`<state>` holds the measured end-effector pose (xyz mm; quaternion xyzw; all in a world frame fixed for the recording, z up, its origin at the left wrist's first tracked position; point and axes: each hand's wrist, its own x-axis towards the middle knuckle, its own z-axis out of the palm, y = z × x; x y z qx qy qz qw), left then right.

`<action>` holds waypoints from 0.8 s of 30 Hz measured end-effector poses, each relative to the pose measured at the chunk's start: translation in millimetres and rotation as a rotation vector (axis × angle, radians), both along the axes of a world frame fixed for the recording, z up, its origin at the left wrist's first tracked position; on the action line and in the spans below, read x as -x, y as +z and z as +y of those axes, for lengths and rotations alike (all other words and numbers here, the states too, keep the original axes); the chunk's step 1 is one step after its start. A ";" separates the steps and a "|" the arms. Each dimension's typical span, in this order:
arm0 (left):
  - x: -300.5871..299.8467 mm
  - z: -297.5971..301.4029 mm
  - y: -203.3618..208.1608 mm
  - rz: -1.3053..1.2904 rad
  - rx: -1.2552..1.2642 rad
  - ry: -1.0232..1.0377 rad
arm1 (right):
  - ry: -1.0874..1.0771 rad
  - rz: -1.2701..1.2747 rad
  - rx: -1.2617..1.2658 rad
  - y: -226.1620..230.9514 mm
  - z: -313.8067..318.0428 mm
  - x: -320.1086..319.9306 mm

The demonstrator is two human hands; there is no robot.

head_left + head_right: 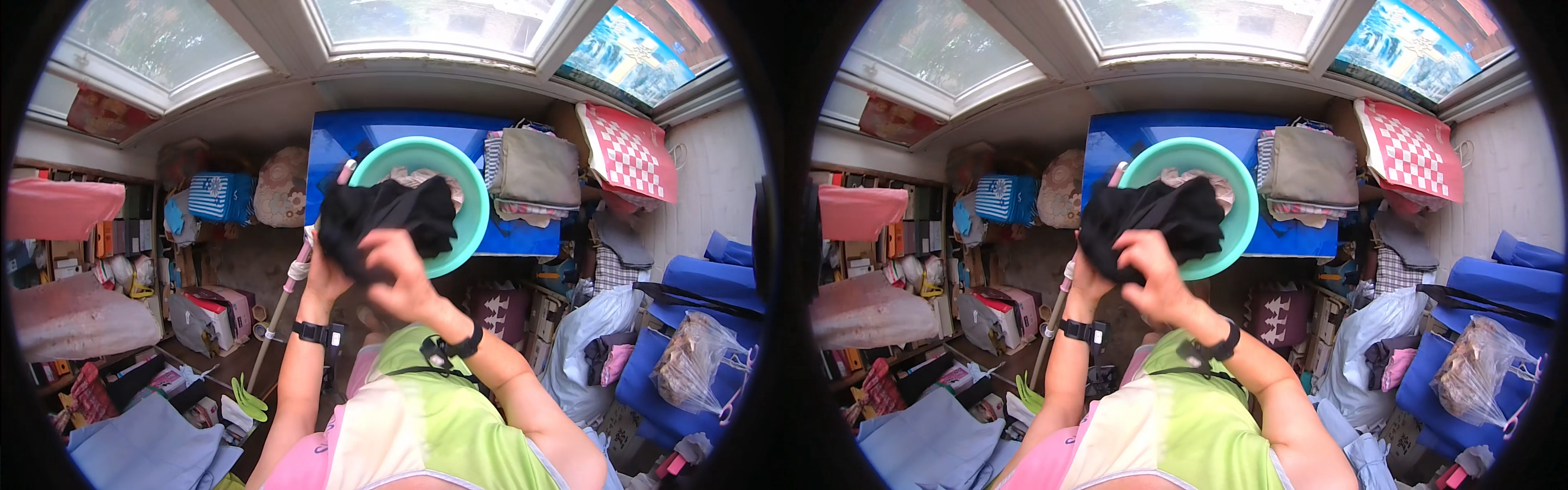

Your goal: The person takes a pair of black trousers from a basin, spreads them out, and hangs them on a hanger on a rack, then takes a bra and hangs it on another hanger.

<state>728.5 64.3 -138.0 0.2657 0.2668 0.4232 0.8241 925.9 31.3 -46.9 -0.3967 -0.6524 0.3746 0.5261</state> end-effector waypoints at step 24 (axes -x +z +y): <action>95.6 -241.4 175.9 0.555 -0.007 0.159 | 0.817 0.436 1.053 10.1 -41.2 41.5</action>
